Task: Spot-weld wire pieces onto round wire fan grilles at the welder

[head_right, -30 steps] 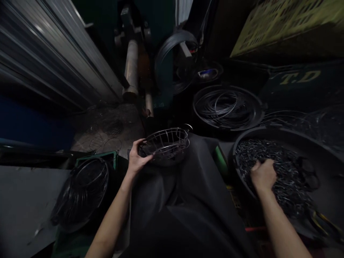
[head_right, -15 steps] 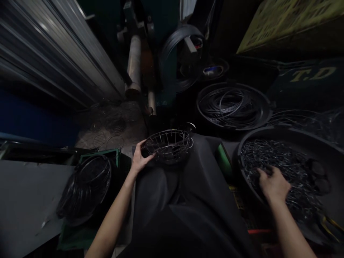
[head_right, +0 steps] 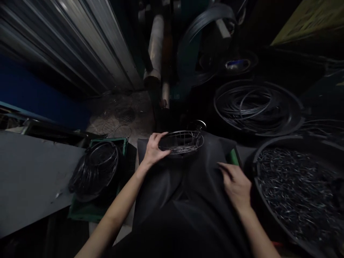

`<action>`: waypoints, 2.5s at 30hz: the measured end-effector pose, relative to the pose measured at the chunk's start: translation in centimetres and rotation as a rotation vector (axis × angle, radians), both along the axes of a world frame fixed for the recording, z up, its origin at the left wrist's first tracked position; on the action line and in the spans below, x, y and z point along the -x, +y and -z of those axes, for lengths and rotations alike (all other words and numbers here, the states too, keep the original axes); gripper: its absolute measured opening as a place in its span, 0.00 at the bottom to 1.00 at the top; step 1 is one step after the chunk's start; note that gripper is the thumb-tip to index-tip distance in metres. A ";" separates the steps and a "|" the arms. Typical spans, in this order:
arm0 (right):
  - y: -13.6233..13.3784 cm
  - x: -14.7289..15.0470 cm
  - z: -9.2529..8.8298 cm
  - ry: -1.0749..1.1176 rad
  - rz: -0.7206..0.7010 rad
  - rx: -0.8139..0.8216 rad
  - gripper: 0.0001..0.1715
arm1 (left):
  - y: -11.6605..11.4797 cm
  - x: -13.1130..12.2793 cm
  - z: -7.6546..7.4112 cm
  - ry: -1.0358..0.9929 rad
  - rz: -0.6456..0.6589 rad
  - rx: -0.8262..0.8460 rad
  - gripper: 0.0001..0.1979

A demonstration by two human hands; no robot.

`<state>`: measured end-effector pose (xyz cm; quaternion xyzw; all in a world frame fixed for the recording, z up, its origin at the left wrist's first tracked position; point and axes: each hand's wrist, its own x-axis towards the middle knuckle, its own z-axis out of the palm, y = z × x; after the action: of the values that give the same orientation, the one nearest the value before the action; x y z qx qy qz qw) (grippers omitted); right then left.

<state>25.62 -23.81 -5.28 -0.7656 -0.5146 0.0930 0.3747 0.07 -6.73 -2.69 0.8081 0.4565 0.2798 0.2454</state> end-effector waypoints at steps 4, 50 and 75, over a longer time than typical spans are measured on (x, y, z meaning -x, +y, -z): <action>-0.8 0.5 3.2 0.123 0.083 0.172 0.28 | -0.1 -0.1 0.7 0.033 0.121 0.034 0.41; 15.0 11.6 -6.7 0.277 -0.173 -0.060 0.15 | 1.8 0.3 -3.1 0.198 0.022 -0.249 0.32; 19.4 11.9 -4.9 0.178 -0.218 -0.362 0.10 | 6.8 0.8 -1.8 0.109 -0.039 -0.476 0.27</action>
<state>13.69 -4.39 -0.36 -0.6146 -0.5675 0.1065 0.5374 -0.68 0.03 -0.89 0.8481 0.4059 0.3400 0.0175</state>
